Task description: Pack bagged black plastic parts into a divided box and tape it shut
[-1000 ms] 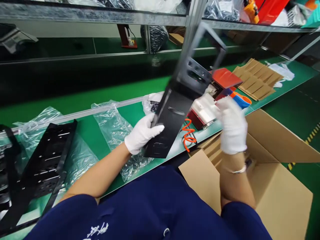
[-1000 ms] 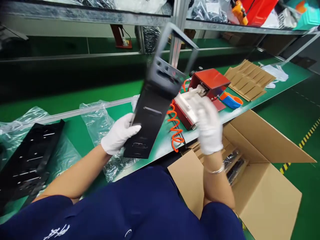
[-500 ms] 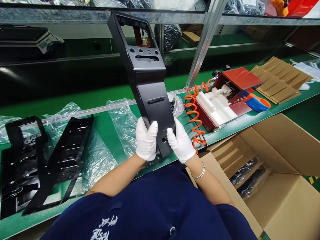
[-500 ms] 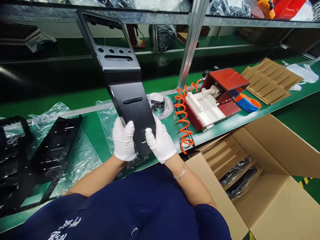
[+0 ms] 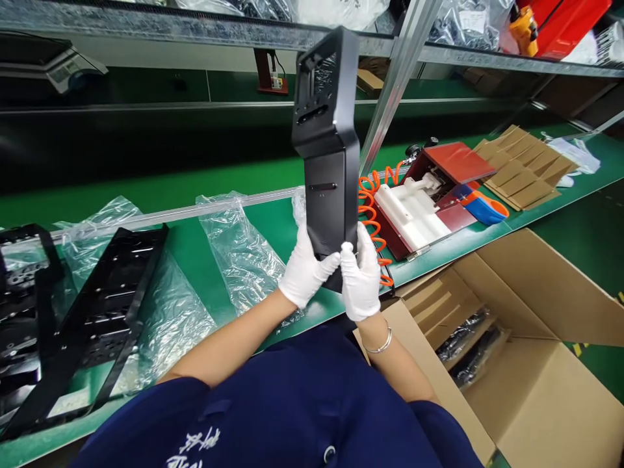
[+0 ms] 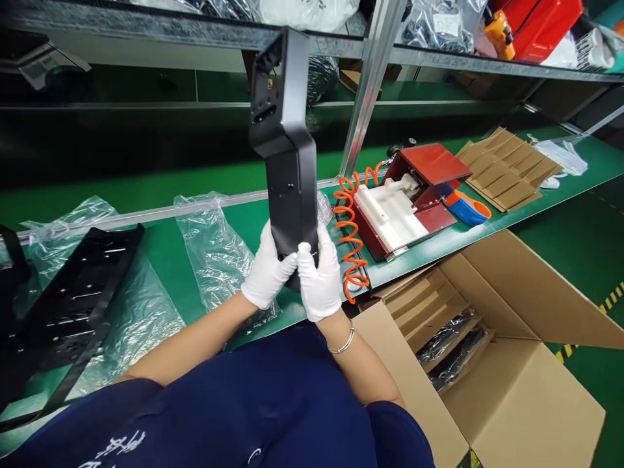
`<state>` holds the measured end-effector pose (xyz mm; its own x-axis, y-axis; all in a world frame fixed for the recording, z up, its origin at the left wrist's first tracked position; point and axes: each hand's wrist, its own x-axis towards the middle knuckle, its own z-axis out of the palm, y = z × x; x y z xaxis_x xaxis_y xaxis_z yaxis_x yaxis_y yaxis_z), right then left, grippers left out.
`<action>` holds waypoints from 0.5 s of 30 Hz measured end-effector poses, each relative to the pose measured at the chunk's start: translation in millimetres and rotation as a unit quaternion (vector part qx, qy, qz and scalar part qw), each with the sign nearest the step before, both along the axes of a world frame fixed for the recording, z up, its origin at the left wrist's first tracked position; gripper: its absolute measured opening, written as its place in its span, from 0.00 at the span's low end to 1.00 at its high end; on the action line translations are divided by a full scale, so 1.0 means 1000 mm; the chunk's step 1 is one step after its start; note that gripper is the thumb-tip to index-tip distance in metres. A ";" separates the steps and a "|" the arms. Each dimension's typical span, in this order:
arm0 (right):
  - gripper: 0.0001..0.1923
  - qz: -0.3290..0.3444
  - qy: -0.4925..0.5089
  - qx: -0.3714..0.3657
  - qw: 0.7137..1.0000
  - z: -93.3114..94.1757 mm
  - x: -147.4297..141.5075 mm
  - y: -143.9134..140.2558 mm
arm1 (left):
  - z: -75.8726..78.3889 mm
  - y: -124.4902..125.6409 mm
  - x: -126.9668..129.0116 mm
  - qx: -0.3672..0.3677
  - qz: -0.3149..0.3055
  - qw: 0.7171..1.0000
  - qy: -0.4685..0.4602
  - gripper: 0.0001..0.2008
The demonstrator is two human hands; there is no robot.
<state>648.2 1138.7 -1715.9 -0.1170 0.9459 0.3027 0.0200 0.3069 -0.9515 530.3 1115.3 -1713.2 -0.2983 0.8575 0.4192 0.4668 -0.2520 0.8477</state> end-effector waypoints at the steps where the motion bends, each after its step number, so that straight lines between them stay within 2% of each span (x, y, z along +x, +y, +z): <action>1: 0.32 -0.005 -0.001 0.000 1.000 -0.001 0.000 0.001 | 0.001 0.000 0.002 0.001 -0.004 1.000 0.004 0.52; 6: 0.35 -0.011 0.016 -0.006 1.000 -0.003 0.002 0.005 | 0.008 0.001 -0.002 -0.025 -0.042 0.998 0.046 0.50; 11: 0.34 0.001 0.099 -0.034 0.995 0.002 0.002 0.006 | 0.004 -0.001 -0.009 -0.045 -0.038 0.995 0.082 0.48; 15: 0.34 0.008 0.131 -0.051 0.990 0.011 0.004 0.008 | 0.009 0.001 -0.013 -0.028 -0.079 0.996 0.011 0.41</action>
<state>652.7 1146.3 -1704.5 -0.0616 0.9719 0.2273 -0.2347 0.2073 -0.9497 517.4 1116.6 -1703.7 -0.1487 0.9149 0.3753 0.4443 -0.2772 0.8519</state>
